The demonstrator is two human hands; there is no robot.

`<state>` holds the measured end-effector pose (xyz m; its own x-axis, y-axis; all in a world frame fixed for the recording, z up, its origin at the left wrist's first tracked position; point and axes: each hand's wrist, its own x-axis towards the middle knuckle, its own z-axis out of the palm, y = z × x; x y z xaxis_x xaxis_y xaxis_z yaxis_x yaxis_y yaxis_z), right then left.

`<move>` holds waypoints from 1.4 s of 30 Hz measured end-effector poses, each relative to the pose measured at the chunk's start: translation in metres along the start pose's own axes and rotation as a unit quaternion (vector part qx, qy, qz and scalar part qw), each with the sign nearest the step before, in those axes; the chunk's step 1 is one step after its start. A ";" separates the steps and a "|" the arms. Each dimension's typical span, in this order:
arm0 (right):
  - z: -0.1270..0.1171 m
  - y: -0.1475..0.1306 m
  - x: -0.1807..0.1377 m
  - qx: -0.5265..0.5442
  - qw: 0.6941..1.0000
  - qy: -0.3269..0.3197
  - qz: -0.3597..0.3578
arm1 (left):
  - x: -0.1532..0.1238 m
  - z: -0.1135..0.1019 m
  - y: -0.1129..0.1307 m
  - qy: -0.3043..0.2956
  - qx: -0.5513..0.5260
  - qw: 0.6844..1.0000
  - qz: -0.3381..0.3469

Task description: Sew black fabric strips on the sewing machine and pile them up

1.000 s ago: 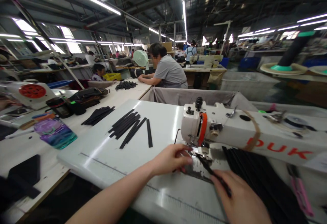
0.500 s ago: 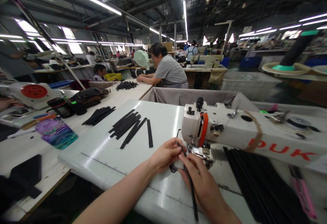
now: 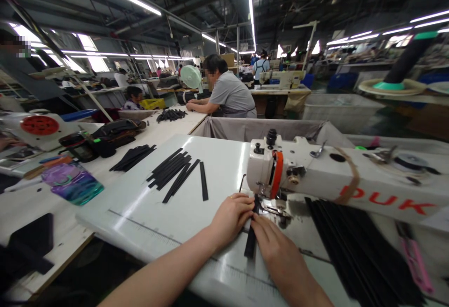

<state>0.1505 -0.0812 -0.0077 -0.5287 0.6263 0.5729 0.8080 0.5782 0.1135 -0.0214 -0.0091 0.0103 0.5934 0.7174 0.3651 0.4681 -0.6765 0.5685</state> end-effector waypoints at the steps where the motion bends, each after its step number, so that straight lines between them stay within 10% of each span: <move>1: 0.001 0.000 -0.001 0.006 1.000 0.000 0.009 | 0.001 0.001 0.000 -0.002 0.003 1.000 0.000; 42: -0.018 0.011 0.009 0.140 0.984 -0.014 0.105 | 0.009 0.010 0.004 0.021 0.033 0.999 0.005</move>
<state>0.1591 -0.0781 0.0132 -0.3667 0.7594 0.5374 0.7990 0.5530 -0.2363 -0.0079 -0.0064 0.0087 0.5712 0.7161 0.4012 0.5055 -0.6920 0.5154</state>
